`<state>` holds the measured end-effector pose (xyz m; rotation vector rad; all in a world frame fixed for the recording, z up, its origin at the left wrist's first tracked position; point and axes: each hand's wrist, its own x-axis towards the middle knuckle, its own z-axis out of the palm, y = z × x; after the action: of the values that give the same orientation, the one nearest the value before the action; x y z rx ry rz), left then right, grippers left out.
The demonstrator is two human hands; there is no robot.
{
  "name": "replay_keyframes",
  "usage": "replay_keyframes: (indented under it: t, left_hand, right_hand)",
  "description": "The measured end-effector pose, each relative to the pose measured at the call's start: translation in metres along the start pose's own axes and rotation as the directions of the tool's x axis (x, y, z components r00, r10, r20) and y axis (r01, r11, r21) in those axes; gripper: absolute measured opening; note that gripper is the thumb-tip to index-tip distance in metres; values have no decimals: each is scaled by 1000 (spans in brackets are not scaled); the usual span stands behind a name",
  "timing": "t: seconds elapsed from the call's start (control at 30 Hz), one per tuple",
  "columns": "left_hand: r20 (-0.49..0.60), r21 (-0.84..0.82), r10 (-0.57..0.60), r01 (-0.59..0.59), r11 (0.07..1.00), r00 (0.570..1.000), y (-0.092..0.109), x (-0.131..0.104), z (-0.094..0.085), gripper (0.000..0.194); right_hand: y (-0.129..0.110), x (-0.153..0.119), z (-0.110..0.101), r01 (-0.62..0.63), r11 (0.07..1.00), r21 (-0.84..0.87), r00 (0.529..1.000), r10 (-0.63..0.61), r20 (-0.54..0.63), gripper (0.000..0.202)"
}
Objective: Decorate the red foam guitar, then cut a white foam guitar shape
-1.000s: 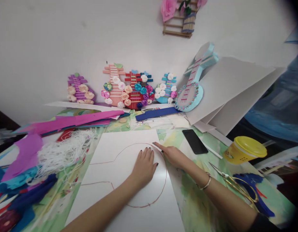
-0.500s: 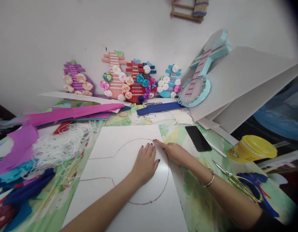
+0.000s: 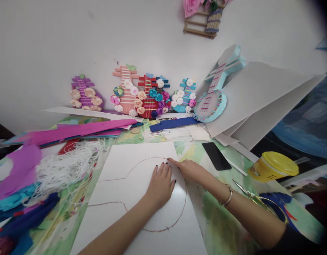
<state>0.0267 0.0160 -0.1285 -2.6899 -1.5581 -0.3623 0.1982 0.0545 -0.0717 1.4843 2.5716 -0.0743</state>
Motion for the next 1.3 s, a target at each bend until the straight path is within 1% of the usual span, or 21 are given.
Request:
replay_keyframes:
  t: [0.13,0.27,0.5,0.7,1.0,1.3]
  left_hand:
    - [6,1,-7,7,1000,1000,-1,0,1,54]
    - [-13,5,-16,16,1000,1000,-1,1,2,54]
    - [-24,11,-18,18,1000,1000,-1,0,2,54]
    - [-40,20,-16,16,1000,999,-2,0,2,52]
    - [-16,22,-19,19,1000,1000,-1,1,-3,52]
    - [-57,38,-2,5,999,998,-3,0,2,50]
  right_hand:
    - [-5,1,-8,-8,999,-45,1000,9,7,65]
    - [-4,1,-9,-12,999,-41,1000,12,19,66]
    - [2,0,-4,9,1000,19,1000,-9,-9,65]
    - [4,-3,3,3,999,46,1000,-2,-25,66]
    - [4,-11,1,8,997,70,999,-5,-43,63]
    - [3,-20,4,-44,999,22,998,45,-41,61]
